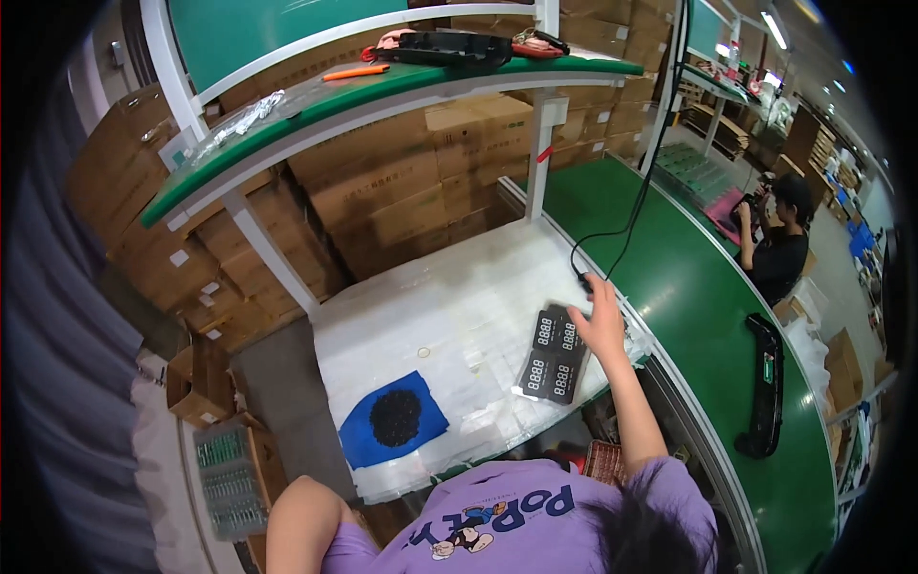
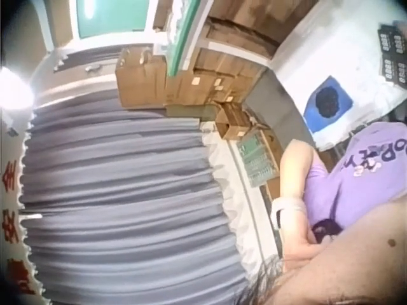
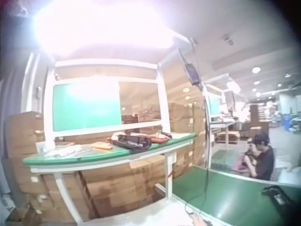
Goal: Assembling small electronic components into digital clock display panels at a factory workstation.
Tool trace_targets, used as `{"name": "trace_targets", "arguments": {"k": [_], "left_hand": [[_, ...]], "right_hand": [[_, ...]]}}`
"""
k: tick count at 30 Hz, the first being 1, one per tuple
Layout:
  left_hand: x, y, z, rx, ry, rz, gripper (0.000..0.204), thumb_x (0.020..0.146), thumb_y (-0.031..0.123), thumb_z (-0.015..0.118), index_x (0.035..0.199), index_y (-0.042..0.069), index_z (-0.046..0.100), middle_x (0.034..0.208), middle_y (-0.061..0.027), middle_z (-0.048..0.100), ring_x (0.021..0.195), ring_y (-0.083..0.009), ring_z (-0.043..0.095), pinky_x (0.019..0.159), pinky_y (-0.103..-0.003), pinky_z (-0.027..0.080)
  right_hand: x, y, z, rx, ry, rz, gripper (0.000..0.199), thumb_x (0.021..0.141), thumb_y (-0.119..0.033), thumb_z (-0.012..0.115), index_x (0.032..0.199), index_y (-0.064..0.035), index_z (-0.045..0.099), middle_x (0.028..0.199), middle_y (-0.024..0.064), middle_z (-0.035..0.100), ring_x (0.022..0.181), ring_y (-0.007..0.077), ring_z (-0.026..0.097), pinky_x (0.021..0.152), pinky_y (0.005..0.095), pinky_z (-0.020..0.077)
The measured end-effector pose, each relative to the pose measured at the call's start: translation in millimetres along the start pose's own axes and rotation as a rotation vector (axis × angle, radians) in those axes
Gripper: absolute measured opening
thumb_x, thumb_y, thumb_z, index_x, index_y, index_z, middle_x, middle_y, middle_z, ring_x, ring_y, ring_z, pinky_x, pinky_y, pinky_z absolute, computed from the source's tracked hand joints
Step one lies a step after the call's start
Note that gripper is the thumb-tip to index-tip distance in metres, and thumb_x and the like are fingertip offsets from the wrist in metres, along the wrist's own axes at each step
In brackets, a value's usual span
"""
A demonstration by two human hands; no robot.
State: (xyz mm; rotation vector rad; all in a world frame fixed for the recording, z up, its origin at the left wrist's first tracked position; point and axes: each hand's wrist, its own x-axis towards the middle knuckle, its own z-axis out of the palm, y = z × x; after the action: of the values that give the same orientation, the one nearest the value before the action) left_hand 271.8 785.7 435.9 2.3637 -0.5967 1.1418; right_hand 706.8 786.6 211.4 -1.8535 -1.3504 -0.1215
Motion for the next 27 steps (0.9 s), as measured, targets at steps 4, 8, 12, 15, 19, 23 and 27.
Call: {"name": "trace_targets", "arguments": {"k": [4,8,12,15,19,23,27], "left_hand": [[-21.6,-9.3,-3.5,-0.231,-0.025,0.119,0.006,0.084,0.011,0.059,0.078,0.008,0.058,0.075,-0.0088,0.056,0.063,-0.0245,0.052,0.057,-0.042,0.039],[-38.2,-17.2,6.6,-0.462,-0.018,0.228,0.007,0.085,0.011,0.059,0.078,0.008,0.059,0.075,-0.0085,0.057,0.063,-0.0247,0.052,0.057,-0.043,0.04],[-62.6,-11.2,19.7,-0.642,0.009,0.306,0.008,0.085,0.011,0.059,0.078,0.009,0.059,0.076,-0.0082,0.058,0.062,-0.025,0.052,0.057,-0.043,0.04],[-82.2,-0.7,25.3,-0.745,0.025,0.358,0.008,0.086,0.011,0.059,0.078,0.009,0.06,0.076,-0.0079,0.059,0.061,-0.0252,0.052,0.057,-0.043,0.04],[-106.1,12.2,34.3,-0.886,0.041,0.434,0.009,0.086,0.012,0.059,0.078,0.009,0.06,0.077,-0.0076,0.059,0.061,-0.0254,0.053,0.056,-0.044,0.04],[-120.5,20.1,37.0,-1.02,0.019,0.509,0.01,0.087,0.012,0.059,0.078,0.01,0.061,0.077,-0.0072,0.06,0.06,-0.0257,0.053,0.056,-0.044,0.04],[-135.0,29.5,24.1,-1.107,-0.056,0.565,0.01,0.088,0.012,0.06,0.078,0.01,0.061,0.078,-0.0069,0.061,0.059,-0.0259,0.053,0.056,-0.044,0.041]], "right_hand": [[25.6,-61.9,-7.1,0.289,-0.019,-0.122,0.06,0.081,-0.011,0.077,0.136,-0.0094,0.054,0.119,0.0149,0.061,0.088,0.0263,0.068,0.077,0.0373,0.0551],[20.3,-101.9,4.7,0.215,-0.147,-0.299,0.053,0.084,-0.01,0.074,0.133,-0.009,0.055,0.115,0.0123,0.061,0.084,0.0212,0.069,0.07,0.0355,0.0557],[2.5,-115.3,24.3,0.13,-0.237,-0.418,0.05,0.086,-0.015,0.073,0.132,-0.0129,0.055,0.114,0.008,0.061,0.082,0.0222,0.069,0.069,0.0369,0.0558],[-12.6,-115.3,33.0,0.067,-0.291,-0.455,0.048,0.087,-0.016,0.072,0.132,-0.0138,0.055,0.113,0.0075,0.062,0.08,0.0226,0.069,0.067,0.0376,0.0559],[-24.5,-126.3,36.7,0.006,-0.316,-0.51,0.047,0.087,-0.016,0.071,0.132,-0.0159,0.056,0.112,0.0066,0.063,0.079,0.0223,0.07,0.066,0.0376,0.0563],[-19.1,-132.7,29.7,0.003,-0.32,-0.534,0.047,0.087,-0.016,0.071,0.132,-0.016,0.056,0.112,0.0067,0.063,0.079,0.0222,0.07,0.066,0.037,0.0564],[0.2,-149.2,24.8,0.175,-0.375,-0.521,0.047,0.086,-0.012,0.071,0.131,-0.0143,0.058,0.109,0.0062,0.064,0.077,0.0197,0.07,0.068,0.0349,0.056]]}}
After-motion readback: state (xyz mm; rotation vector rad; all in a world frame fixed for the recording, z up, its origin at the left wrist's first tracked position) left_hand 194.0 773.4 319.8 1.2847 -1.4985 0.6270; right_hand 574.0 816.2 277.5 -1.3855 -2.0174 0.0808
